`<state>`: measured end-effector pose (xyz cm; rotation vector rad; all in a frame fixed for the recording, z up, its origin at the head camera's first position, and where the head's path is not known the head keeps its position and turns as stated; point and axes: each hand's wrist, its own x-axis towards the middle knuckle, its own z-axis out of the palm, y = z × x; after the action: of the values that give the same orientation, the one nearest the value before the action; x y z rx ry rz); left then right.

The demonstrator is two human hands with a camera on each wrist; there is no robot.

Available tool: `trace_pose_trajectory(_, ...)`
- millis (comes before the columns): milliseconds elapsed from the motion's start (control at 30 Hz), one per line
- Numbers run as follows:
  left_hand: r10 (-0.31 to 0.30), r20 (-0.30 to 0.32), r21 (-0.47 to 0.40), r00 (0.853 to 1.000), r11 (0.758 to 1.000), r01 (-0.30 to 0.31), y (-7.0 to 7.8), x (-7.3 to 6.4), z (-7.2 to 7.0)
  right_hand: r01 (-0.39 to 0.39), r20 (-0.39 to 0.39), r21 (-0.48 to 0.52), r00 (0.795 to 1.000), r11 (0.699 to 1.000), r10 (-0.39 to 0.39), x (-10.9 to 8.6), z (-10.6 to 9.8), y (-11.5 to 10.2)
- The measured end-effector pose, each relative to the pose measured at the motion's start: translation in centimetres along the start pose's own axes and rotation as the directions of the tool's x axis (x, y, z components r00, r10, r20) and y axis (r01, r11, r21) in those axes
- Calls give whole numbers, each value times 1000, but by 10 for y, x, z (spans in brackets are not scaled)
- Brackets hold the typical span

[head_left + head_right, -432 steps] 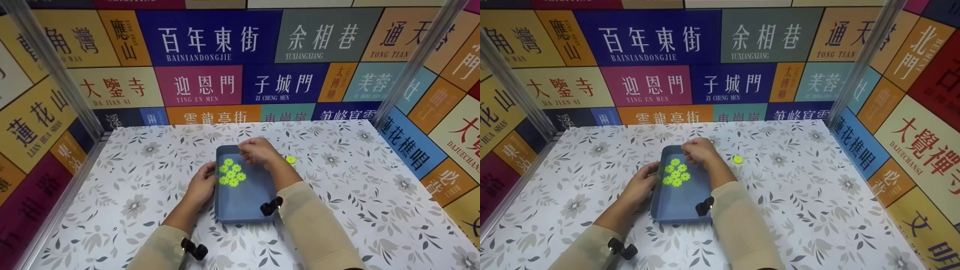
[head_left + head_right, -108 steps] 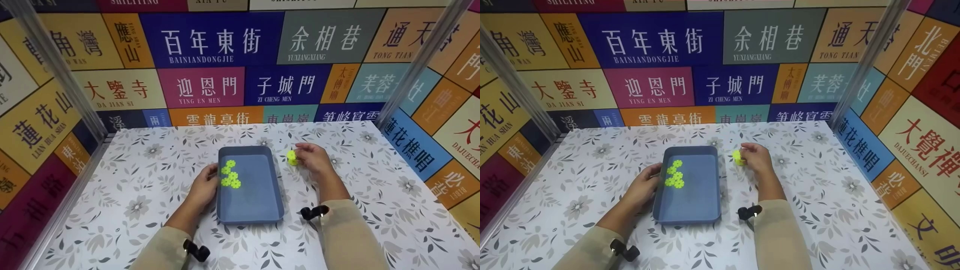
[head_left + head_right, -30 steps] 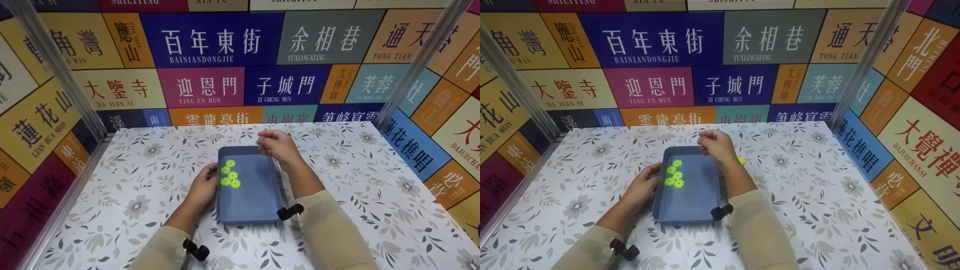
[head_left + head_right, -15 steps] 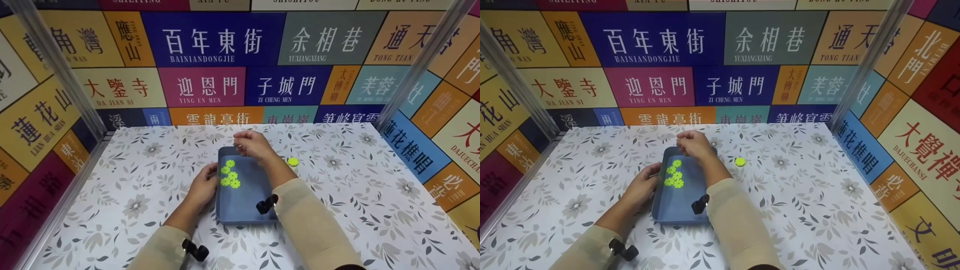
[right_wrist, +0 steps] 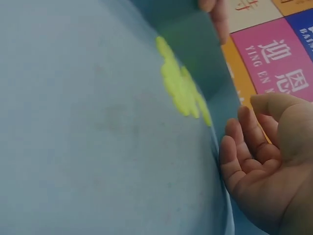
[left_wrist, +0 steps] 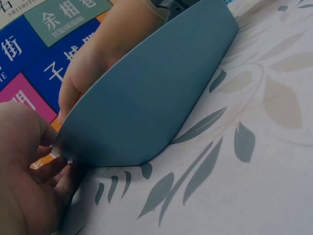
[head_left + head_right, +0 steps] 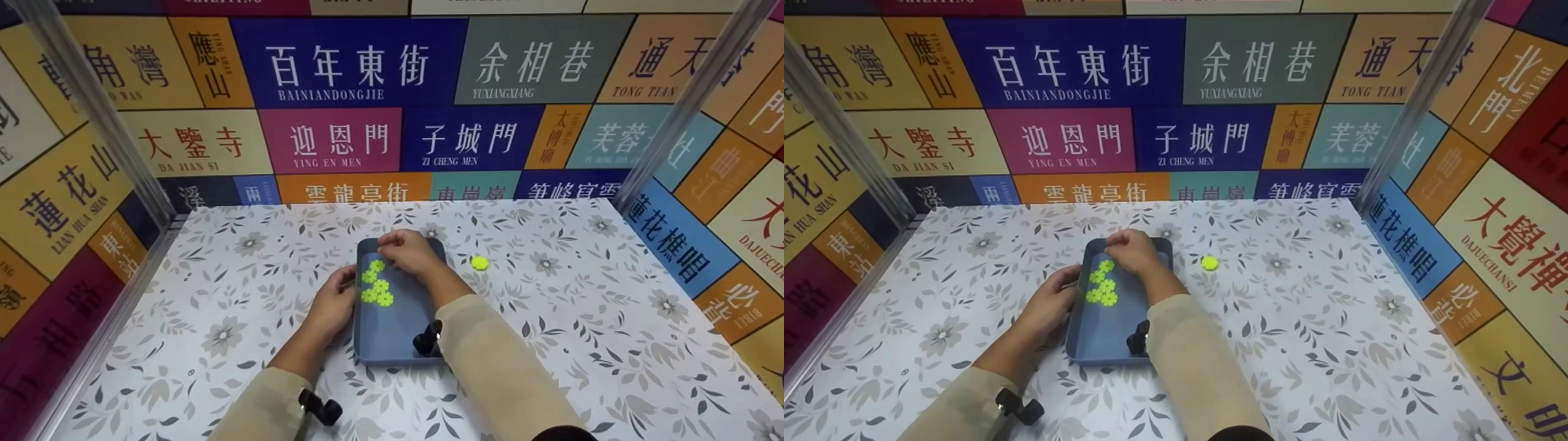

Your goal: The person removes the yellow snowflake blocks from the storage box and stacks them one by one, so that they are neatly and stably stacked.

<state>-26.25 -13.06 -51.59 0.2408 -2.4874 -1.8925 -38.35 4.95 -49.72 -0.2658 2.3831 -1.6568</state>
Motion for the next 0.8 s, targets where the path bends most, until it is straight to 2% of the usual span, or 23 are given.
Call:
trace_pose_trajectory(67,5,3,3,1000,1000,-5,0,0,0,12,20,-51,1000,999,-11,0,0,3)
trace_pose_trajectory(200,-28,1,19,1000,999,28,1,1,0,14,48,-125,999,992,-8,1,-1,7)
trace_pose_trajectory(433,-36,6,11,999,999,36,3,0,0,29,88,-193,996,981,-12,2,-1,10)
trace_pose_trajectory(700,-39,11,5,999,999,39,3,0,0,54,93,-302,995,952,-27,3,2,11)
trace_pose_trajectory(800,-35,10,6,999,999,35,2,0,0,63,97,-316,995,947,-34,4,3,11)
